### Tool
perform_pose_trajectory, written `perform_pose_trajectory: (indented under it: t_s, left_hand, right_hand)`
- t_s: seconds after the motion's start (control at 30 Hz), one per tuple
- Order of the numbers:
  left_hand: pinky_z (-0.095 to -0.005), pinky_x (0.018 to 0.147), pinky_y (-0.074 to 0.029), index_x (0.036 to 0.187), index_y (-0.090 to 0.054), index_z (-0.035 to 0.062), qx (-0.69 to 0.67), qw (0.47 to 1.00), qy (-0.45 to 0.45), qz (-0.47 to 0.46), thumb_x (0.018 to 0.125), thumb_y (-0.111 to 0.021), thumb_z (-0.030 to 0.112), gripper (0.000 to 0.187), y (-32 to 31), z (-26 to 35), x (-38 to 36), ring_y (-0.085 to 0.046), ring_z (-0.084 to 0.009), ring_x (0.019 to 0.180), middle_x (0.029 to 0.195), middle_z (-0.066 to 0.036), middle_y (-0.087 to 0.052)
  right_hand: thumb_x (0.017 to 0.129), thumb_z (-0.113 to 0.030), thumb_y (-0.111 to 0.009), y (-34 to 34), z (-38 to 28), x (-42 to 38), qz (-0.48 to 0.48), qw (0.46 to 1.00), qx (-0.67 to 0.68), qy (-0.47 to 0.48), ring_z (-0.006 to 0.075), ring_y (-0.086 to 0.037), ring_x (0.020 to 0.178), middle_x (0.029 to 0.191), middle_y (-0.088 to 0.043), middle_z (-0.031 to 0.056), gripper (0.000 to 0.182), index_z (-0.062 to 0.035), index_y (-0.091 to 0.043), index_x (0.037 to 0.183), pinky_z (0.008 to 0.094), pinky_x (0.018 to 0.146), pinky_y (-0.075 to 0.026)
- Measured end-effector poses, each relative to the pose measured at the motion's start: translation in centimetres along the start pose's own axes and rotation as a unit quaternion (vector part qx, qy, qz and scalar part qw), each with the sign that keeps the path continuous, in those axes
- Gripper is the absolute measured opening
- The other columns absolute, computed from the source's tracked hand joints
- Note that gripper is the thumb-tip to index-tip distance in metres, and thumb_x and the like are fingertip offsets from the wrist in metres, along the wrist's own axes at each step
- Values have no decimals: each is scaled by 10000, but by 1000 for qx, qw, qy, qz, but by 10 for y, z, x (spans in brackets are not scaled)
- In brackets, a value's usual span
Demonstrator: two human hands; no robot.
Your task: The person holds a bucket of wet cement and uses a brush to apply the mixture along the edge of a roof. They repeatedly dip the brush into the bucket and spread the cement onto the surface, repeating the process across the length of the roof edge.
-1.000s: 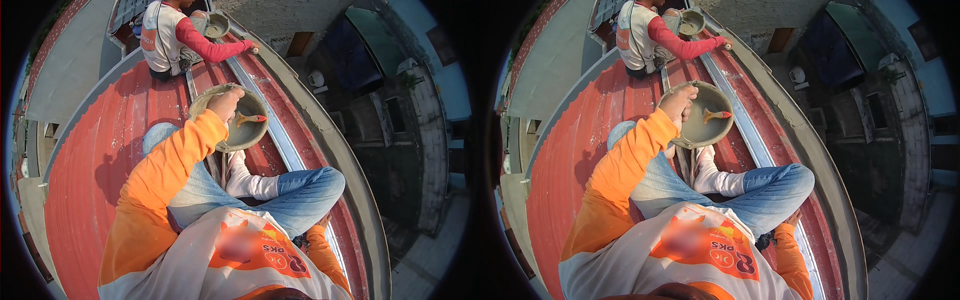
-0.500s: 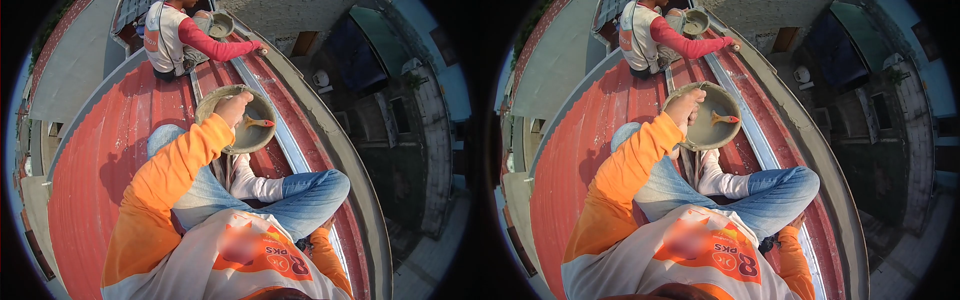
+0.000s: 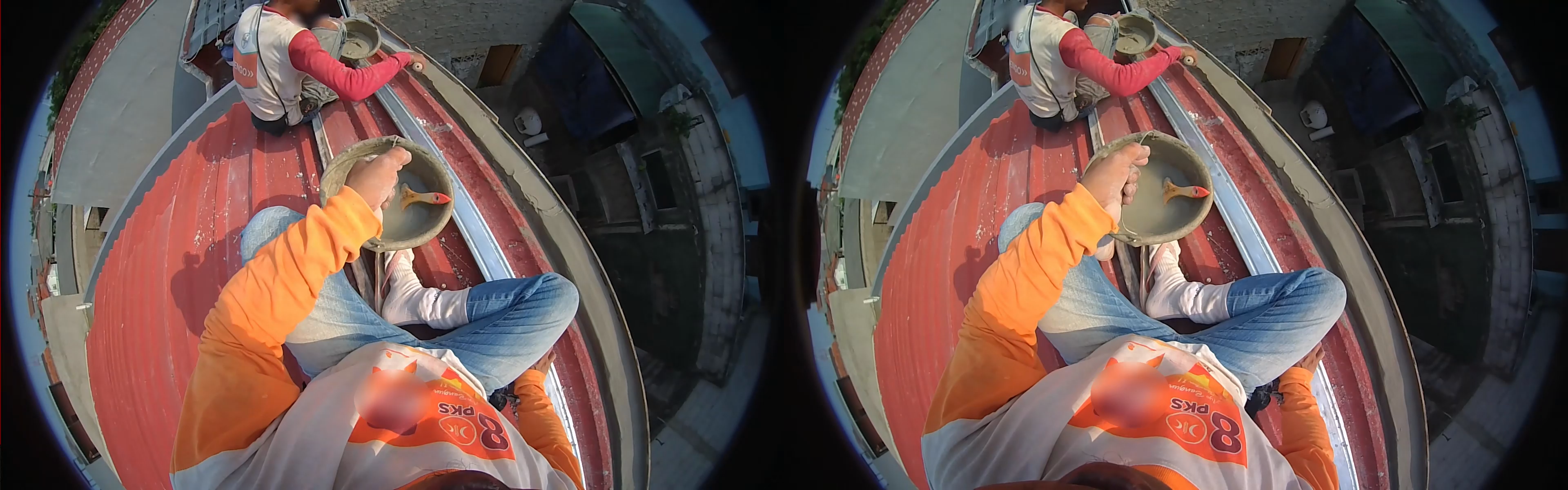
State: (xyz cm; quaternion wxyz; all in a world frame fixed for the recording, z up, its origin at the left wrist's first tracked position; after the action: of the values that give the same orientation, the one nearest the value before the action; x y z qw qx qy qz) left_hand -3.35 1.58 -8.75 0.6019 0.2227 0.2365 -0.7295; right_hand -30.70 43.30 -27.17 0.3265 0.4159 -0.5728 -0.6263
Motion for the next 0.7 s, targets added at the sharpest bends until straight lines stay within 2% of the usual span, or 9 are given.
perform_pose_trajectory:
  t_s: [0.1,0.17,0.27,0.37,0.47,0.57,0.7]
  left_hand:
    - [-207,438,-249,845,-527,60,5,1000,2,10,740,-614,284,263,1,0,0,-327,-48,459,558,51,-379]
    - [-205,436,-247,845,-528,62,-4,1000,2,6,743,-611,279,254,1,-2,2,-327,-45,458,558,52,-380]
    - [-203,433,-248,842,-529,60,4,1000,1,13,746,-607,278,251,1,-1,1,-324,-42,455,559,53,-382]
    - [-200,429,-246,843,-530,59,13,1000,18,16,750,-607,281,252,0,-1,1,-320,-41,448,559,53,-387]
    - [-200,426,-242,846,-530,57,13,1000,15,21,754,-606,280,253,1,-2,1,-318,-42,444,558,51,-386]
    - [-202,425,-240,856,-528,50,5,1000,17,18,759,-601,274,255,1,-3,2,-320,-43,444,556,50,-381]
    - [-204,425,-242,859,-528,44,4,1000,16,18,759,-601,271,259,2,-2,2,-320,-45,443,555,49,-377]
  right_hand:
    - [764,-306,-500,9,-8,1,5,1000,1,10,266,-435,949,1024,-546,78,350,-89,-578,1028,404,810,-319]
    - [762,-316,-492,4,-6,0,0,999,-50,11,286,-429,971,1039,-542,99,367,-80,-576,1030,410,819,-323]
    - [758,-317,-485,-10,5,-3,5,999,-35,11,306,-423,984,1054,-536,125,383,-67,-572,1035,419,828,-327]
    - [754,-311,-483,-6,6,-2,-12,1000,15,-17,307,-425,990,1058,-533,135,389,-57,-569,1036,422,828,-332]
    - [754,-307,-483,-3,1,-2,15,999,-27,21,303,-433,981,1048,-533,133,385,-53,-569,1031,423,828,-331]
    - [754,-309,-483,-14,13,-5,14,999,37,-4,299,-439,979,1046,-534,131,387,-48,-567,1028,427,828,-331]
    - [754,-309,-482,-6,5,-1,-9,1000,13,-1,296,-439,982,1056,-531,131,386,-52,-568,1030,423,828,-330]
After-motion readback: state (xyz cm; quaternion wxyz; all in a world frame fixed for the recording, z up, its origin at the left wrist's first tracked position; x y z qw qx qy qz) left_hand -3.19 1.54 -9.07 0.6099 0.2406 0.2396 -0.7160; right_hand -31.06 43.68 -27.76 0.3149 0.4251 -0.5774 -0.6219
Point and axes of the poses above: each hand's wrist, its own x-axis towards the middle knuckle, its own y-axis out of the back of the hand, z = x × y, the point moved 8 cm from there along x, towards the middle knuckle
